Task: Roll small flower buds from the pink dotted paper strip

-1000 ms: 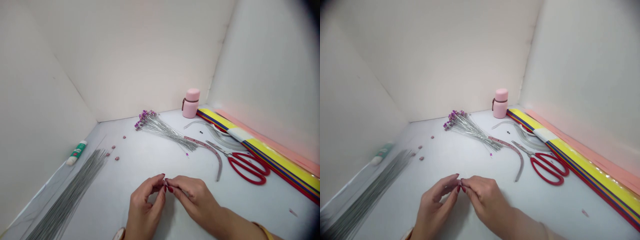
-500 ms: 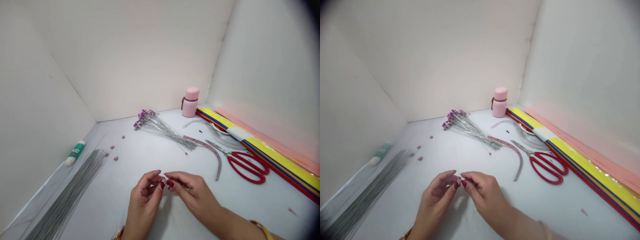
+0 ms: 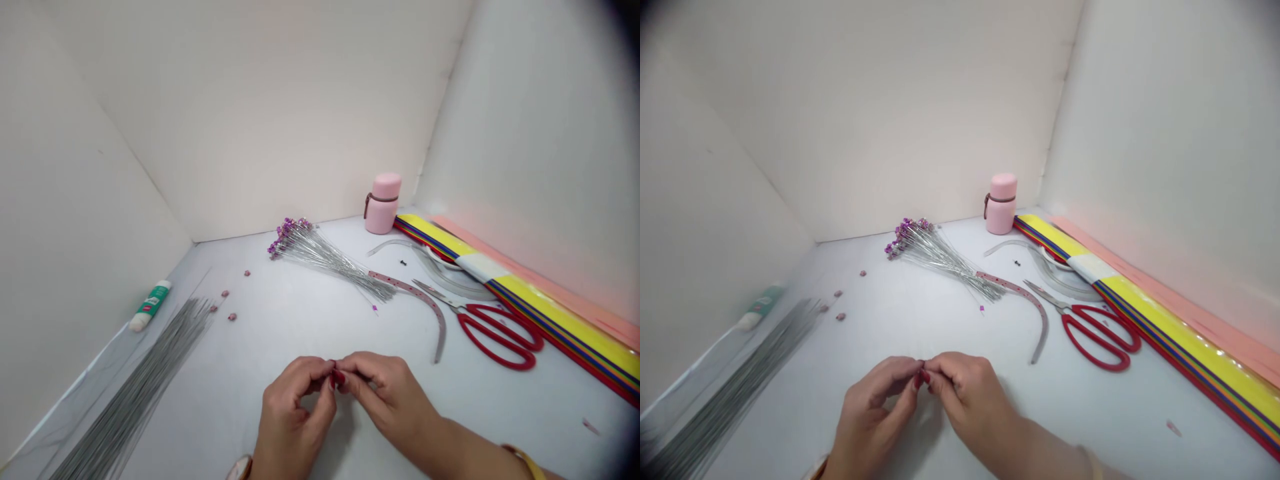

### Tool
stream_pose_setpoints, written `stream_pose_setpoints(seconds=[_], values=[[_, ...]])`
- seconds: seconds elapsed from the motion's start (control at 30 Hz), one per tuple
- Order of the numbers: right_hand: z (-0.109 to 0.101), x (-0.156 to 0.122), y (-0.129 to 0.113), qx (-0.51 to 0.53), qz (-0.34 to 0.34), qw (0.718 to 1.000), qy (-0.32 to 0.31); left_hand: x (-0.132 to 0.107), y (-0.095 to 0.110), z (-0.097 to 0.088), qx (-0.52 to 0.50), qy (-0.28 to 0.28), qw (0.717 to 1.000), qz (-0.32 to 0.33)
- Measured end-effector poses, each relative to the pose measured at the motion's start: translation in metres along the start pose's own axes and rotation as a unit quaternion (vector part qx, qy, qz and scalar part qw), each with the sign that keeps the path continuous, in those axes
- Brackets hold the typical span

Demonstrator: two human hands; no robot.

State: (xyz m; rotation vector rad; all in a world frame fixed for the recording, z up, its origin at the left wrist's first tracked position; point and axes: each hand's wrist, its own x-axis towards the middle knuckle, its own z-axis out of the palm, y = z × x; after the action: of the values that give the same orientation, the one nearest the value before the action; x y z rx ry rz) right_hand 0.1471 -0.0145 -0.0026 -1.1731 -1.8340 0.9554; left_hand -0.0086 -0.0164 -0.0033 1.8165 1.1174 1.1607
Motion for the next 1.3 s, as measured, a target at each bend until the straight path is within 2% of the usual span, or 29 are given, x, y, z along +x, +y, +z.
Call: stream_pose_setpoints(seconds=[0.07,0.13,0.23,0.33,0.4,0.53,0.6,0.7,0.77,0.87,0.97,1.1,1.2,1.3], values=[[0.001,0.001,0.000,-0.002,-0.001,1.000,0.009,0.001,-0.001,0.002,-0.024,0.009,0.999,-0.035],[0.002,0.002,-0.001,0.036,0.024,0.999,0.010,0.003,-0.001,0.004,-0.094,0.009,0.988,-0.120],[0.002,0.005,-0.001,0.143,0.079,0.987,-0.002,0.007,-0.002,0.005,-0.230,-0.010,0.941,-0.248],[0.002,0.007,0.000,0.208,0.108,0.972,-0.009,0.009,-0.004,0.006,-0.316,-0.020,0.901,-0.298],[0.003,0.007,0.001,0.220,0.118,0.968,-0.008,0.008,-0.006,0.007,-0.336,-0.019,0.890,-0.308],[0.006,0.007,0.001,0.215,0.117,0.969,-0.018,0.008,-0.007,0.008,-0.320,-0.025,0.901,-0.291],[0.003,0.008,0.001,0.157,0.098,0.982,-0.021,0.010,-0.009,0.003,-0.280,-0.019,0.920,-0.272],[-0.011,0.013,0.006,-0.014,0.042,0.999,0.027,0.016,-0.019,-0.014,-0.156,0.072,0.955,-0.241],[-0.025,0.017,0.012,-0.112,0.016,0.989,0.091,0.022,-0.027,-0.026,-0.091,0.142,0.961,-0.217],[-0.048,0.022,0.023,-0.168,0.025,0.972,0.165,0.025,-0.038,-0.035,-0.006,0.200,0.965,-0.171],[-0.068,0.027,0.034,-0.216,0.025,0.951,0.221,0.023,-0.045,-0.034,0.098,0.165,0.974,-0.119],[-0.086,0.031,0.051,-0.284,0.030,0.920,0.268,0.017,-0.050,-0.029,0.119,0.091,0.985,-0.082],[-0.095,0.033,0.061,-0.314,0.047,0.915,0.249,0.016,-0.050,-0.028,0.116,0.079,0.989,-0.056],[-0.100,0.032,0.060,-0.313,0.068,0.921,0.220,0.015,-0.047,-0.027,0.112,0.068,0.991,-0.040]])
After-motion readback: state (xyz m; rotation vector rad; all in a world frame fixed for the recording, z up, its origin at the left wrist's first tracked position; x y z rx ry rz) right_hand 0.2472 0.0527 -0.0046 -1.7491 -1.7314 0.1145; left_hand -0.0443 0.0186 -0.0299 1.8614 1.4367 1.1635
